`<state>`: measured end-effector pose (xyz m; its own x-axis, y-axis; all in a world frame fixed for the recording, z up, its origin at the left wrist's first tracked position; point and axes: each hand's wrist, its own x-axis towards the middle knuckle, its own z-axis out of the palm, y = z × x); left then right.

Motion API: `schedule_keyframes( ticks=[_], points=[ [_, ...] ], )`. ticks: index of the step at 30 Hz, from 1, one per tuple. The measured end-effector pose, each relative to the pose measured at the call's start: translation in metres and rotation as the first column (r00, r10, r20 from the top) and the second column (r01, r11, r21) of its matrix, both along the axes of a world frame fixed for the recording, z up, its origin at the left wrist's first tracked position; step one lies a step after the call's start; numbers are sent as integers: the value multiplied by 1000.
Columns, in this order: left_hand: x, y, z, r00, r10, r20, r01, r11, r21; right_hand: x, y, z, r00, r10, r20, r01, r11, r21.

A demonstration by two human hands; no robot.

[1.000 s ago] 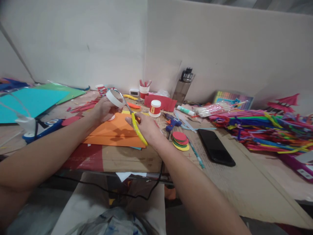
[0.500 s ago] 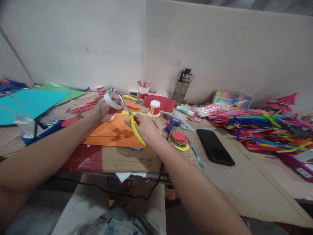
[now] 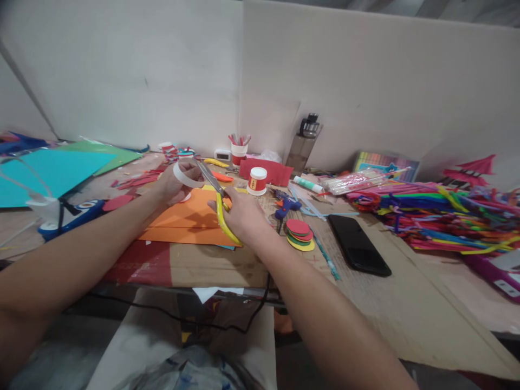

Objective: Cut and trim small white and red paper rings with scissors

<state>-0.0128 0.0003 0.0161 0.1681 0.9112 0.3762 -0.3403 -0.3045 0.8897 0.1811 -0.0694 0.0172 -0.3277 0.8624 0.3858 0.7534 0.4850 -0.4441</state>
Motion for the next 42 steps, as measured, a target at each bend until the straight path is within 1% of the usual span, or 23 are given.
schedule_keyframes(
  ticks=[5, 12, 15, 18, 20, 22, 28, 35, 42],
  points=[
    [-2, 2, -1, 999, -20, 36, 21, 999, -24, 1, 4, -2, 1000, -2, 17, 2, 1000, 14],
    [-1, 3, -1, 999, -43, 26, 45, 997, -55, -1, 2, 1, 999, -22, 28, 22, 1000, 10],
    [1, 0, 2, 999, -18, 29, 20, 998, -54, -1, 1, 2, 998, -36, 44, 35, 999, 7],
    [3, -2, 4, 999, 30, 33, -30, 999, -24, -1, 1, 3, 997, -43, 64, 43, 999, 6],
    [3, -1, 4, 997, 63, 47, -62, 998, -7, -1, 1, 3, 997, -43, 67, 43, 999, 8],
    [2, 0, 3, 996, 70, 58, -70, 998, 0, -1, 0, 3, 998, -36, 60, 35, 999, 16],
    [0, 3, 1, 997, 19, 74, -17, 1000, -23, 0, -3, 2, 999, 9, 38, -10, 1000, 28],
    [-2, 4, 0, 998, -6, 60, 8, 999, -34, 0, 1, 0, 999, -6, 46, 4, 999, 37],
    [-3, 6, 1, 997, -35, 74, 38, 998, -40, -1, -1, 3, 996, -39, 78, 36, 998, 48]
  ],
)
